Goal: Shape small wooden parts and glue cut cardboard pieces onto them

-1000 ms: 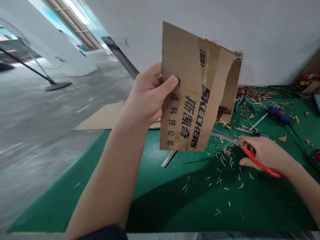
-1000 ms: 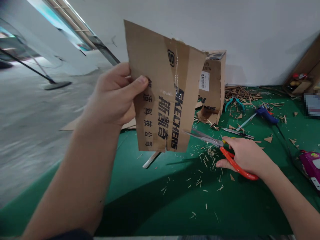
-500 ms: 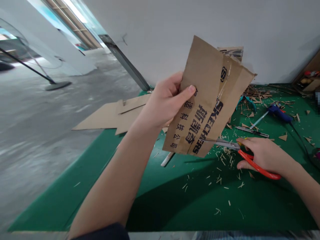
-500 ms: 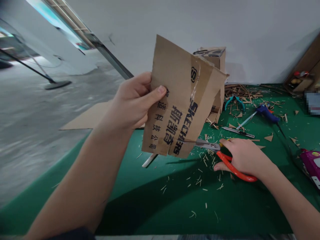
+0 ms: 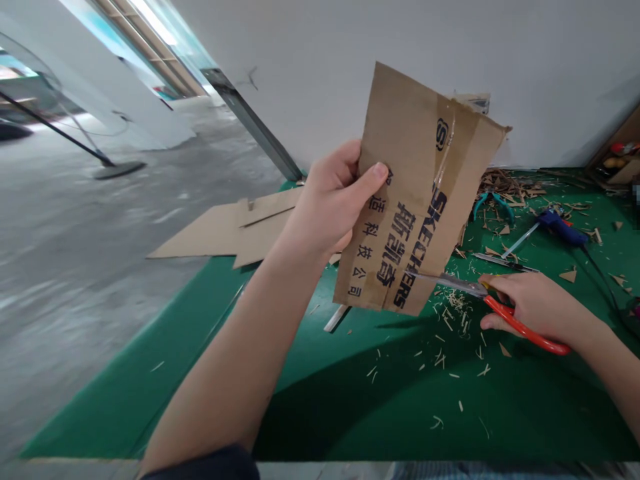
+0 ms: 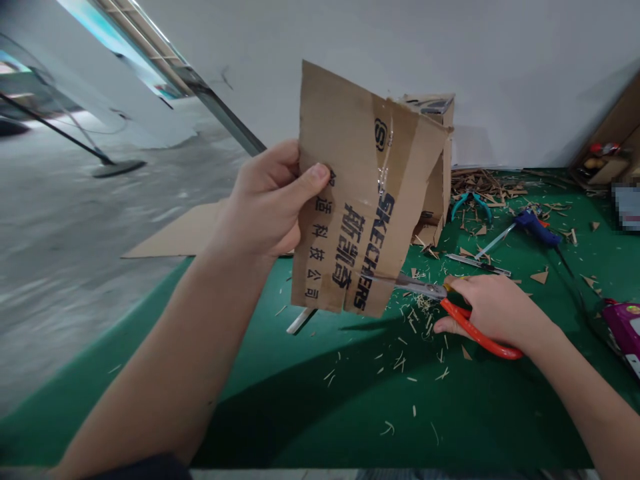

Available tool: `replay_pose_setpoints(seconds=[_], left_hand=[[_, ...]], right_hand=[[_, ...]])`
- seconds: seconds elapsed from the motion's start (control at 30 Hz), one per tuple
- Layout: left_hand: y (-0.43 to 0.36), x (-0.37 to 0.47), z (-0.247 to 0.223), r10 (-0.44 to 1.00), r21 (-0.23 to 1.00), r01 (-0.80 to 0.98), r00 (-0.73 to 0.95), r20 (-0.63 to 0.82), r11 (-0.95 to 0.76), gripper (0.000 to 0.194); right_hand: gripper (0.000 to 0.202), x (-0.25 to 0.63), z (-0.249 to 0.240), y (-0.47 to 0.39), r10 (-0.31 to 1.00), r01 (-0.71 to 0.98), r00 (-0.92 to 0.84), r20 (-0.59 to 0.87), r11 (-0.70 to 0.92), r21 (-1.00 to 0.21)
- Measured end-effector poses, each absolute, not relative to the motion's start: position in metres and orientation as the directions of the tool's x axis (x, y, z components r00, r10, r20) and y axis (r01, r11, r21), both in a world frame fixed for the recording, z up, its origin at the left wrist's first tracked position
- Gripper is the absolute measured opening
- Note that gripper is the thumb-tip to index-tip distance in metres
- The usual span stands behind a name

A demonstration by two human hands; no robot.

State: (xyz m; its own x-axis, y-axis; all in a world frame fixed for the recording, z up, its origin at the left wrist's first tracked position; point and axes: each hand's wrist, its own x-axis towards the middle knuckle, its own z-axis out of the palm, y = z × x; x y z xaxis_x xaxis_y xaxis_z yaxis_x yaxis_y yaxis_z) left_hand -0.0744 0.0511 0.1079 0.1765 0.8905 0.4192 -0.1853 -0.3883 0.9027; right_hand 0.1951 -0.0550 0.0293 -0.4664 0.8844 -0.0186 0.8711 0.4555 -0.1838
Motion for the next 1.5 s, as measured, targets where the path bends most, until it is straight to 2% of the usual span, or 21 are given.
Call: replay_pose_setpoints(seconds=[0.13, 0.37, 0.63, 0.83, 1.13, 1.33, 1.5], left_hand=[[0.049, -0.072, 0.108, 0.889, 0.906, -0.087, 0.171, 0.424, -0.415, 0.016], [0.053, -0.069, 0.103, 0.890, 0.899, -0.098, 0.133, 0.436, -0.426, 0.018], [0.055, -0.067, 0.099, 0.896, 0.894, -0.208, 0.121, 0.427, -0.397, 0.019], [0.055, -0.065, 0.098, 0.915, 0.898, -0.250, 0.092, 0.394, -0.361, 0.016], [0.060, -0.064, 0.091, 0.795, 0.822, -0.117, 0.211, 0.568, -0.557, 0.015], [0.058, -0.059, 0.090, 0.801, 0.823, -0.058, 0.199, 0.564, -0.565, 0.021], [0.055, -0.057, 0.091, 0.813, 0.837, -0.113, 0.199, 0.547, -0.535, 0.018]], right_hand=[[0.055, 0.194, 0.029, -0.055, 0.873, 0.863, -0.486, -0.032, 0.474, -0.178], [0.049, 0.192, 0.026, -0.055, 0.872, 0.866, -0.489, -0.036, 0.480, -0.139], [0.070, 0.195, 0.025, -0.054, 0.880, 0.856, -0.473, -0.034, 0.450, -0.256], [0.076, 0.197, 0.025, -0.055, 0.879, 0.856, -0.475, -0.049, 0.449, -0.254], [0.061, 0.196, 0.029, -0.054, 0.879, 0.877, -0.473, -0.057, 0.463, -0.130], [0.072, 0.199, 0.028, -0.055, 0.870, 0.870, -0.490, -0.047, 0.485, -0.095], [0.064, 0.198, 0.028, -0.057, 0.870, 0.867, -0.493, -0.021, 0.489, -0.093]])
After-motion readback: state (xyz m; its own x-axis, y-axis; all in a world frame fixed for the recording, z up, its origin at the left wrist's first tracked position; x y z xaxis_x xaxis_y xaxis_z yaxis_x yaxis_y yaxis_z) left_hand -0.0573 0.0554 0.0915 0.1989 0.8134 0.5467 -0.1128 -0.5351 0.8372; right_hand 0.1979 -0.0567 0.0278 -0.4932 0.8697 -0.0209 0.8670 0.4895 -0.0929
